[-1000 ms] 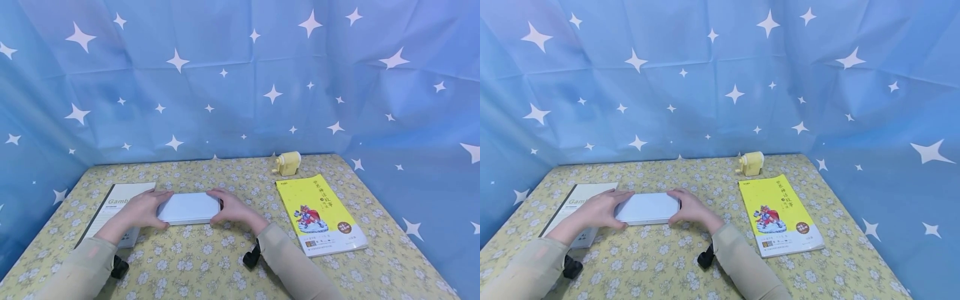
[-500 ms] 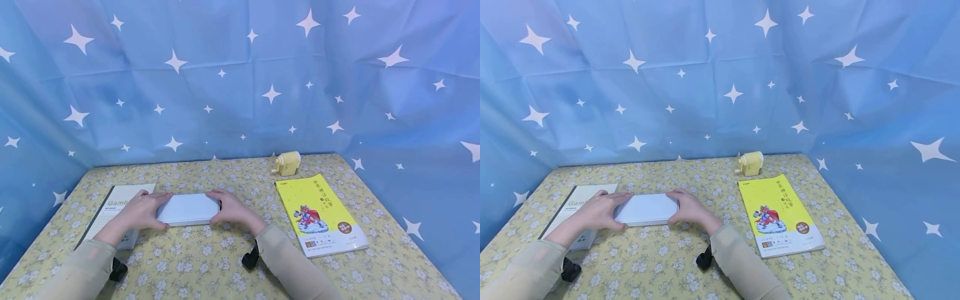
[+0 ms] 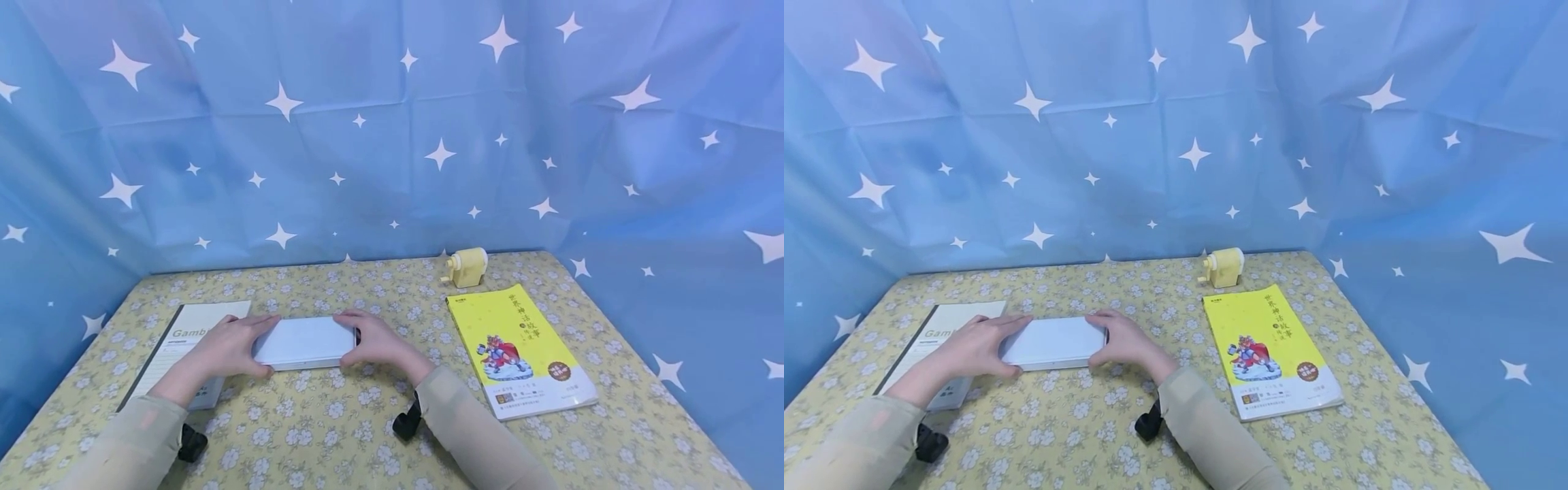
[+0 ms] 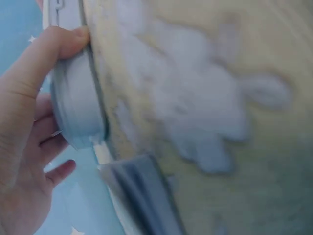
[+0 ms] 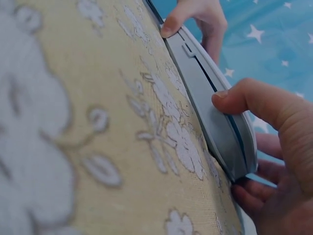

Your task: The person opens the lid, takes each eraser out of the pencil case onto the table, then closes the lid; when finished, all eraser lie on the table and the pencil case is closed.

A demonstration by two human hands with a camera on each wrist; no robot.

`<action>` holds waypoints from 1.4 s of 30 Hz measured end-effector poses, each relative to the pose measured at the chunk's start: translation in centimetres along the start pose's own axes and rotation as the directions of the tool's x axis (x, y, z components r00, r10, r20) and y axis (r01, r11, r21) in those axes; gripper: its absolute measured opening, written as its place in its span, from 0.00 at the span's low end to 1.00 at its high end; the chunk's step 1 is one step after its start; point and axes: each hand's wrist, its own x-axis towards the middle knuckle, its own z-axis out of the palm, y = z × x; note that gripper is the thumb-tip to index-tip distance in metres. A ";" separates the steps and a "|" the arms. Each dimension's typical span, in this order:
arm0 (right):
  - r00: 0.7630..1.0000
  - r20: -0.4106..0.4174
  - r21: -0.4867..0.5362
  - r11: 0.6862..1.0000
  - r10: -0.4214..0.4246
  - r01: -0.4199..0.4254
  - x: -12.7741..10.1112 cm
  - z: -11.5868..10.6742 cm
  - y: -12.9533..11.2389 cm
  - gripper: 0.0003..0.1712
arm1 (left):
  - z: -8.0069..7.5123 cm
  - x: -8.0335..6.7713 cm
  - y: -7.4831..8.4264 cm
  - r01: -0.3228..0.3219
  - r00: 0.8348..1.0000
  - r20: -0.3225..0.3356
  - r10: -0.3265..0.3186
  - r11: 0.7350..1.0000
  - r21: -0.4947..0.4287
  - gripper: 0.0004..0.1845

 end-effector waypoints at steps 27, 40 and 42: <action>0.995 0.002 0.249 0.964 0.096 -0.094 0.7 -1.8 -1.1 0.36 | -2.8 -2.2 -1.5 0.086 0.995 0.072 -0.066 0.938 -0.334 0.57; 0.950 -0.129 0.470 0.861 0.284 -0.194 1.6 -1.2 -0.6 0.47 | -3.3 -1.9 -2.3 0.105 0.993 0.015 -0.117 0.821 -0.562 0.55; 0.937 -0.151 0.509 0.837 0.314 -0.199 1.8 -1.0 -0.5 0.48 | -3.3 -1.7 -2.2 0.115 0.992 0.017 -0.129 0.806 -0.580 0.57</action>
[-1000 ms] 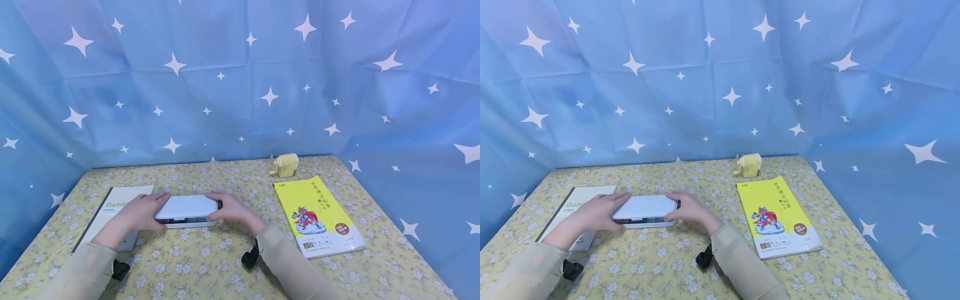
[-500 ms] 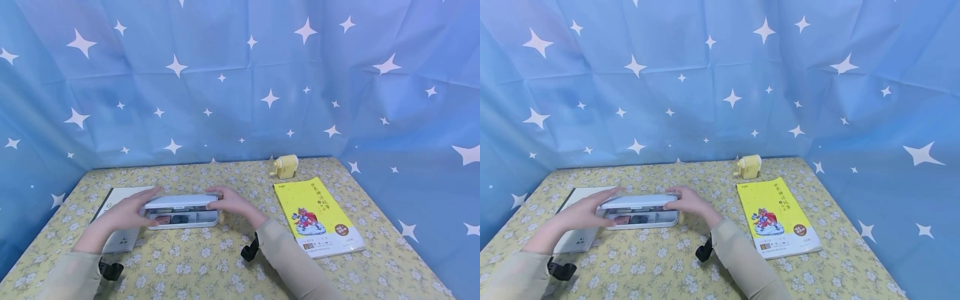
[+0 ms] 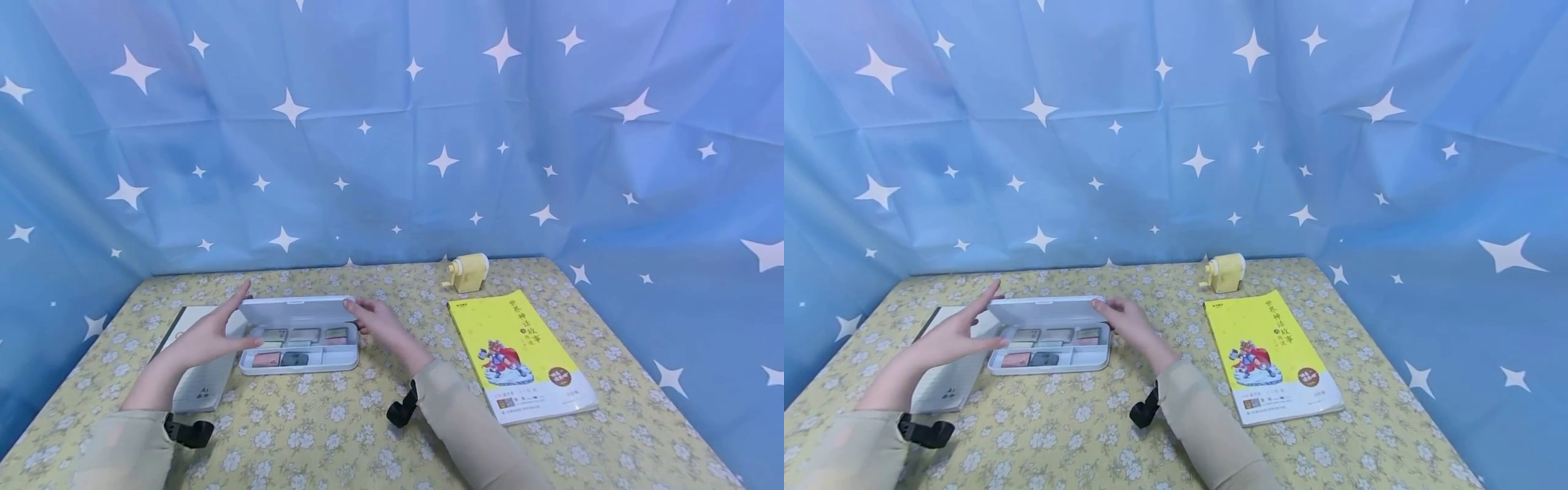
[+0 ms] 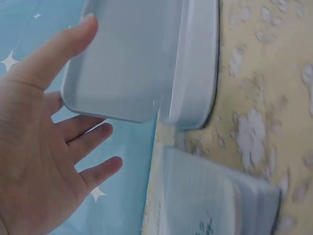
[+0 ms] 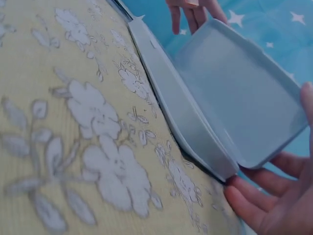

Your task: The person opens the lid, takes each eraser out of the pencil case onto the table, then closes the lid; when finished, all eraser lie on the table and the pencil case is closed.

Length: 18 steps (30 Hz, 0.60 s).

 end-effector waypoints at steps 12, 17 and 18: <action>0.991 -0.132 0.077 0.997 0.005 0.005 1.1 0.5 0.9 0.42 | 0.3 0.6 0.4 0.038 0.999 0.018 -0.038 0.999 -0.036 0.62; 0.989 -0.146 0.088 0.996 -0.022 0.035 1.2 0.6 1.3 0.33 | 1.0 0.6 -0.2 0.038 0.999 0.003 -0.037 0.998 -0.052 0.67; 0.989 -0.149 0.092 0.995 -0.022 0.036 1.2 0.6 1.4 0.32 | 1.2 0.7 -0.3 0.032 0.999 0.000 -0.032 0.998 -0.060 0.67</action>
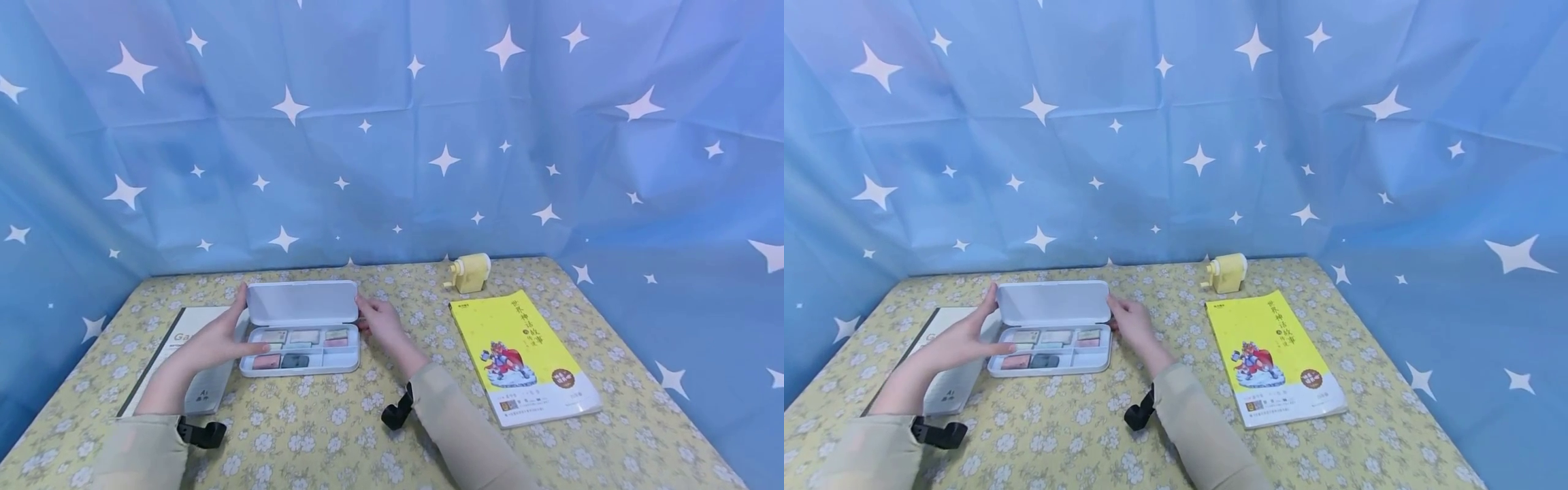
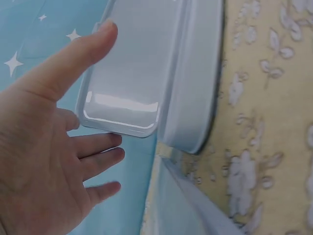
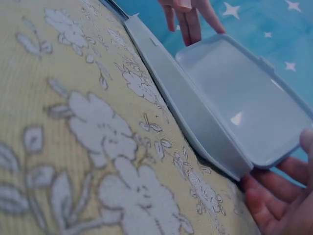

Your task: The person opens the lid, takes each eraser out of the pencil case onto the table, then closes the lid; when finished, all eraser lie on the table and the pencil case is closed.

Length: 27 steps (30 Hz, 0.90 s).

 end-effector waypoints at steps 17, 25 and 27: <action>1.000 -0.020 0.022 1.000 -0.019 0.019 0.2 -0.7 1.1 0.17 | 1.6 -0.1 -1.3 0.038 0.999 0.022 -0.039 0.999 0.038 0.70; 0.999 -0.050 0.046 0.999 0.005 -0.003 0.4 -0.8 1.2 0.15 | 1.6 0.0 -1.5 0.033 0.994 0.103 -0.036 0.999 0.030 0.70; 0.999 -0.049 0.042 0.999 0.011 -0.009 0.6 -0.7 1.1 0.15 | 1.6 0.0 -1.6 0.016 0.994 0.103 -0.019 0.999 0.030 0.70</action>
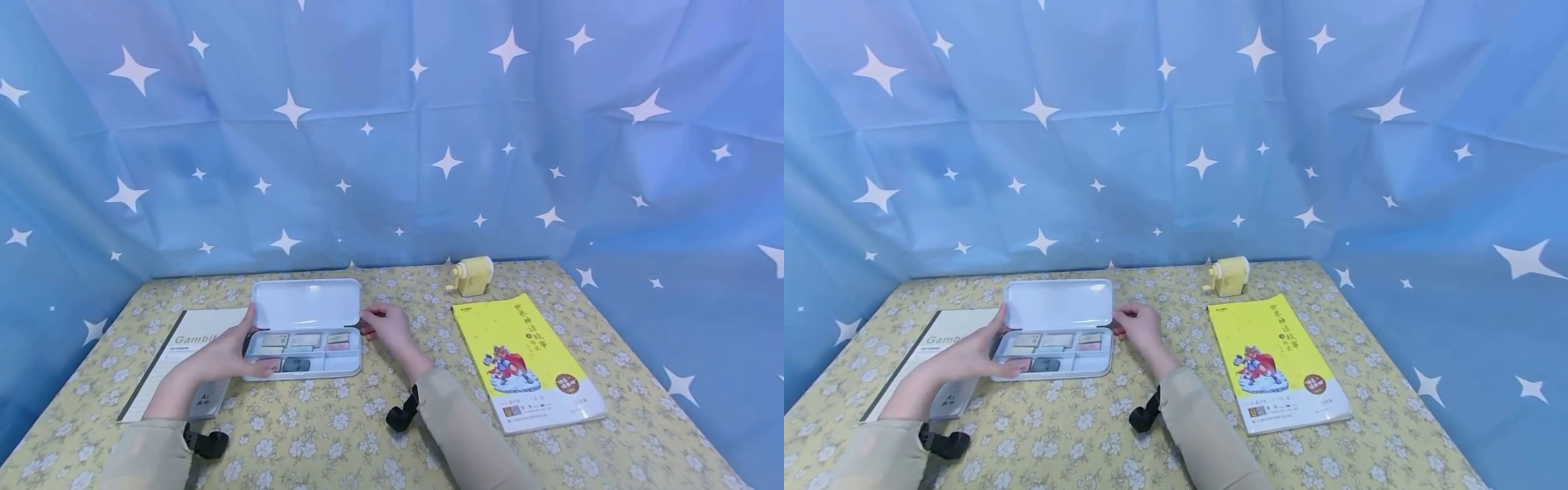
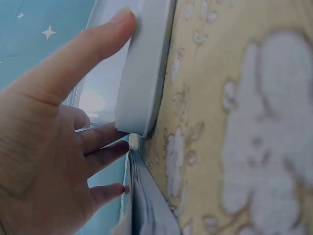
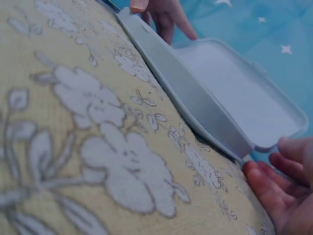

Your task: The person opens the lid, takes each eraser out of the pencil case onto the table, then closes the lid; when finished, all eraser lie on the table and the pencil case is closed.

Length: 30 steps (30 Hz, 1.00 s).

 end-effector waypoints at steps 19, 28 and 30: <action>0.999 0.035 0.021 0.999 0.027 -0.028 0.5 -0.4 0.6 0.16 | 0.4 0.0 -0.7 -0.021 1.000 -0.009 0.022 0.999 0.038 0.69; 0.999 0.048 0.030 0.999 0.022 -0.023 0.4 -0.5 0.5 0.14 | 0.3 -0.2 -0.2 0.008 1.000 -0.005 -0.008 0.999 0.047 0.68; 0.998 0.052 0.041 0.999 0.023 -0.025 0.3 -0.6 0.5 0.14 | 0.3 -0.2 -0.2 0.012 1.000 -0.003 -0.011 0.999 0.044 0.68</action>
